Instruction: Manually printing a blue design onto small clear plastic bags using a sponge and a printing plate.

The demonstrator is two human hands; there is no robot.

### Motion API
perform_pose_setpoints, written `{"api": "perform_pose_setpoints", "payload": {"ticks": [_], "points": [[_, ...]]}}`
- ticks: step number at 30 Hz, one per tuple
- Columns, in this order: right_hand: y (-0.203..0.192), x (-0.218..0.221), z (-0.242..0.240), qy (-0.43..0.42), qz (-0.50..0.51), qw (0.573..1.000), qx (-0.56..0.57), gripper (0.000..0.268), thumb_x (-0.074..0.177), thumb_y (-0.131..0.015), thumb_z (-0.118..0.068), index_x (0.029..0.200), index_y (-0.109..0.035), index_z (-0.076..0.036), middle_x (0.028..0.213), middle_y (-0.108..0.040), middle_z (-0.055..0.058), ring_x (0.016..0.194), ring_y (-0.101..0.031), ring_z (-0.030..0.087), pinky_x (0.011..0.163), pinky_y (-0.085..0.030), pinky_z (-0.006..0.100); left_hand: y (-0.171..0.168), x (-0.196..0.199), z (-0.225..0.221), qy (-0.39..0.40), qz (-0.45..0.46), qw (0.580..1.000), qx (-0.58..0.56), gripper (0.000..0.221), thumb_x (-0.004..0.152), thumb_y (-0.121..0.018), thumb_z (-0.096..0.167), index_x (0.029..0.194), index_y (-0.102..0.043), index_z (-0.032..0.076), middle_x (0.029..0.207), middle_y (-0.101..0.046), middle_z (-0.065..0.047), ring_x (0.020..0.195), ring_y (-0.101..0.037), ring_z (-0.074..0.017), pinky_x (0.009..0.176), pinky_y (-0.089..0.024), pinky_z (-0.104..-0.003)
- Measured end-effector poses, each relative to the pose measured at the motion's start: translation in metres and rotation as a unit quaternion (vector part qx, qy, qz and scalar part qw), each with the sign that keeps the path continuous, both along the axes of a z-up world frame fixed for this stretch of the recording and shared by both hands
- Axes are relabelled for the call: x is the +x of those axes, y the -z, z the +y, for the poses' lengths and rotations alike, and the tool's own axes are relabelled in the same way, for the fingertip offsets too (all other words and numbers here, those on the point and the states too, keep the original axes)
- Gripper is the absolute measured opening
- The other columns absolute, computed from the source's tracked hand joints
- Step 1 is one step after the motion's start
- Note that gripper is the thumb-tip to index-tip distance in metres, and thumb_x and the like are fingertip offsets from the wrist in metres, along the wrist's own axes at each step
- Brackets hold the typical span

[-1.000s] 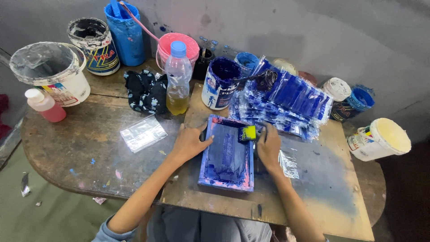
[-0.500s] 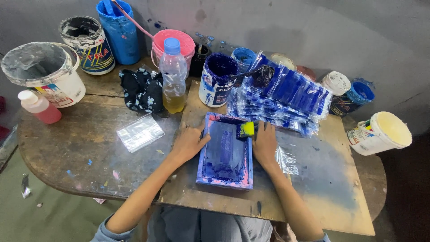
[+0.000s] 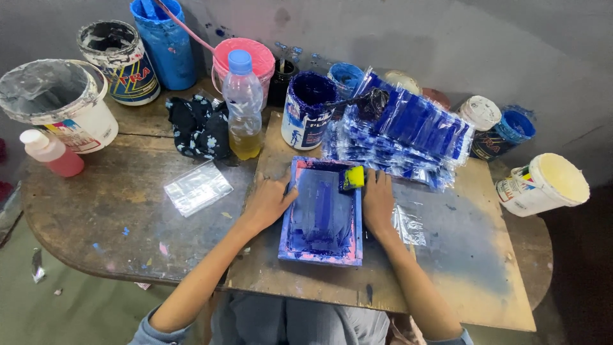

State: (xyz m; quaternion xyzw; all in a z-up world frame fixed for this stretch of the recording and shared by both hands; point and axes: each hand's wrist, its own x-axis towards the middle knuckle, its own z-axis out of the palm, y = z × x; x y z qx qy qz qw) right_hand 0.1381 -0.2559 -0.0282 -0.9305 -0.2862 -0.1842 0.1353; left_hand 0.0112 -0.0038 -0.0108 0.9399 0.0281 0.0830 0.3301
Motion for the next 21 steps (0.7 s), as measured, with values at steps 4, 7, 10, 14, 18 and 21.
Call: {"api": "perform_pose_setpoints", "payload": {"ticks": [4,7,10,14,18,21], "points": [[-0.004,-0.003,0.001,0.011,-0.014,1.000,-0.024,0.024,0.098,-0.051,-0.005,0.122,-0.056,-0.005,0.101,-0.057,0.014,0.097,-0.057,0.031,0.086,-0.050,0.038,0.000,0.000,0.000,-0.002,-0.003,1.000,0.006,0.050,0.105,-0.048,0.025,0.136,-0.055,-0.013,0.061,-0.069,-0.018,0.067,-0.073,-0.0322,0.119,-0.020,-0.062],[-0.009,-0.007,0.002,0.006,-0.013,1.000,-0.021,0.022,0.099,-0.051,-0.004,0.120,-0.056,-0.007,0.098,-0.056,0.012,0.094,-0.057,0.029,0.084,-0.049,0.037,-0.005,-0.003,-0.001,-0.005,-0.005,1.000,0.004,0.051,0.105,-0.050,0.025,0.137,-0.055,-0.014,0.062,-0.069,-0.020,0.067,-0.073,-0.0330,0.118,-0.021,-0.063],[-0.002,-0.003,0.001,0.022,-0.045,0.997,-0.056,0.021,0.099,-0.052,-0.005,0.119,-0.055,-0.008,0.098,-0.055,0.011,0.095,-0.057,0.027,0.084,-0.049,0.035,-0.009,-0.004,-0.001,-0.004,-0.010,1.000,-0.020,0.052,0.106,-0.048,0.027,0.138,-0.054,-0.013,0.061,-0.068,-0.020,0.067,-0.072,-0.0339,0.117,-0.021,-0.064],[-0.005,-0.005,0.002,0.012,-0.068,0.996,-0.051,0.021,0.098,-0.055,-0.005,0.118,-0.054,-0.008,0.096,-0.053,0.010,0.091,-0.055,0.026,0.081,-0.048,0.034,-0.012,-0.004,0.000,-0.006,-0.045,0.999,-0.019,0.049,0.105,-0.050,0.026,0.136,-0.057,-0.011,0.064,-0.069,-0.022,0.069,-0.073,-0.0351,0.116,-0.025,-0.058],[0.003,0.001,0.000,0.011,-0.097,0.994,-0.057,0.023,0.095,-0.059,-0.004,0.117,-0.054,-0.009,0.094,-0.052,0.009,0.090,-0.055,0.026,0.080,-0.048,0.034,-0.003,0.000,0.005,-0.024,-0.067,0.997,-0.023,0.048,0.103,-0.055,0.031,0.126,-0.065,-0.010,0.069,-0.071,-0.023,0.075,-0.074,-0.0368,0.112,-0.030,-0.054],[-0.020,-0.015,0.010,0.020,-0.108,0.992,-0.068,0.018,0.095,-0.057,-0.004,0.111,-0.055,-0.010,0.092,-0.053,0.008,0.088,-0.055,0.025,0.078,-0.047,0.032,0.001,-0.001,0.017,-0.039,-0.084,0.996,-0.002,0.048,0.102,-0.056,0.031,0.123,-0.065,-0.011,0.073,-0.072,-0.026,0.077,-0.074,-0.0390,0.111,-0.029,-0.054]]}}
